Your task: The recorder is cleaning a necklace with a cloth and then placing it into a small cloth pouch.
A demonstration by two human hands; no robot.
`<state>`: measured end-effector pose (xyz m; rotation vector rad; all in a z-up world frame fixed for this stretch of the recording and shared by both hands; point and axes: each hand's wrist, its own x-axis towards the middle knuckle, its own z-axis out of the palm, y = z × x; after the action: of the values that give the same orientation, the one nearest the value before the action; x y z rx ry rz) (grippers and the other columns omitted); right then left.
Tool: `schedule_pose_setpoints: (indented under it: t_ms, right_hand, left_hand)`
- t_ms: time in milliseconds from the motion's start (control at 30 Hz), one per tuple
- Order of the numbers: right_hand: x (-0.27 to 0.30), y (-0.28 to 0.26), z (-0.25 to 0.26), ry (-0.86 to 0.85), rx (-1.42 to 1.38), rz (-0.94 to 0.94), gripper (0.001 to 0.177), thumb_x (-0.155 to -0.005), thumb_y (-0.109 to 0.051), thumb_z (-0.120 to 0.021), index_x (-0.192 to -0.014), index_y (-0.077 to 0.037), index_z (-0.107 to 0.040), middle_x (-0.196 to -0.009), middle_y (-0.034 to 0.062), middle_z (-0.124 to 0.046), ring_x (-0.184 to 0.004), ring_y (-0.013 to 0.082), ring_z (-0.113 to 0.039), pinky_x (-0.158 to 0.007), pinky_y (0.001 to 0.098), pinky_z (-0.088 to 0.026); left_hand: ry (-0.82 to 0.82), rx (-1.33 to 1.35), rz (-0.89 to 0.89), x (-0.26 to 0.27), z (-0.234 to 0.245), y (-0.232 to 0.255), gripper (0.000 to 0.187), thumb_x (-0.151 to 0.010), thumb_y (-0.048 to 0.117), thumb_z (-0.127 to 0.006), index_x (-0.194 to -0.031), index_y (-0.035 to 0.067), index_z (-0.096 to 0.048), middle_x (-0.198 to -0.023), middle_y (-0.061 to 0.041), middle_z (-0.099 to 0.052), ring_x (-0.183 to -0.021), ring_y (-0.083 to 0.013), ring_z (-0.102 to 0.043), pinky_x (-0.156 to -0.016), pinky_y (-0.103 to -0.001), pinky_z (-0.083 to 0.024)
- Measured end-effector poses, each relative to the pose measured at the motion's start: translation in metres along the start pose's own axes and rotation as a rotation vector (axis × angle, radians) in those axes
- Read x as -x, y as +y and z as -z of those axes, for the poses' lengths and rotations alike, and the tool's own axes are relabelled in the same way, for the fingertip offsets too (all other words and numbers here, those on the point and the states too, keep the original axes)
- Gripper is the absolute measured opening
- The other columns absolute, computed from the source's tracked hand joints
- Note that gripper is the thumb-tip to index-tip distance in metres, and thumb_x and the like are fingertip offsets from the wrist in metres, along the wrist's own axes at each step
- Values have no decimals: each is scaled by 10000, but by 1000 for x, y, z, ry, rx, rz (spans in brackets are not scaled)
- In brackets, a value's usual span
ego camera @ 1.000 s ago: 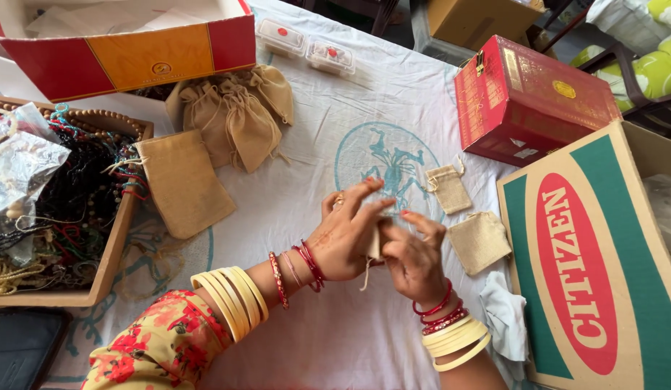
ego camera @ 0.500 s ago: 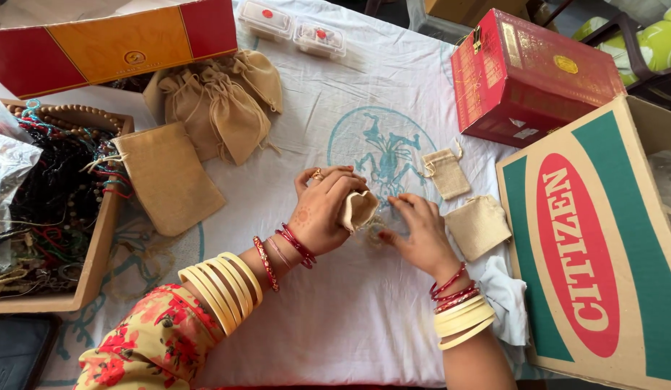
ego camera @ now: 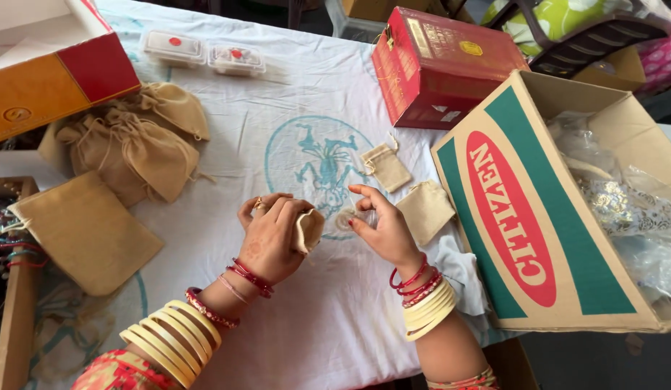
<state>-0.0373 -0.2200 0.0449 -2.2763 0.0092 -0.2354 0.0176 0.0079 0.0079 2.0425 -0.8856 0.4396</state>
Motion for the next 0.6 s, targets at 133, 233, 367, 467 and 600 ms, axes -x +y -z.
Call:
schedule_pose_setpoints:
  t_ms: [133,233,367,467,600]
  right_hand:
    - [6,29,-6,-101,-480,61,385,-903,58,-642,-1273,-47,-627,-1136,47,-629,-991,103,-580,-870,258,-513]
    - [10,30,-9,-11,-570,102,220,-909,147,-648,-1062,-11,-648,-1138,97,-618,-914,156,-574,-774,298,-489]
    - [16,-9,-5,8,-1056,148,303,-798,193,-470,-940,-57,-567,-1284,148,-652,-1238,223,-619,-1074,344,-480]
    - [20,-23,-6,-11,-1161,81,316,-766,193,-459,-926,-60,-561,-1294,143,-642,-1275,236,-603,-1085,377,-470]
    - [28,-6,-11,26,-761,349,210,-952,156,-584,-997,-49,-573,-1262,142,-648,-1280,231,-640,-1140,377,-510]
  left_hand:
    - [-34,-37,54,4,0,0,569,-663,145,-814,-1191,152,-604,-1116,-43,-663,-1231,-306,-551,-1047,-546,-258]
    - [-40,-57,69,4,-3,-1,576,-694,221,-865,-1193,148,-587,-1097,-64,-657,-1224,-341,-537,-1023,-564,-246]
    - [-88,103,73,8,-6,2,652,-693,305,-902,-1238,149,-579,-1146,-65,-670,-1237,-351,-537,-1040,-552,-250]
    - [-118,202,102,9,-12,1,702,-688,366,-922,-1253,141,-571,-1186,-68,-678,-1242,-351,-536,-1057,-535,-256]
    - [-164,281,145,10,-15,-3,761,-689,409,-926,-1287,122,-552,-1228,-77,-678,-1240,-338,-539,-1093,-512,-256]
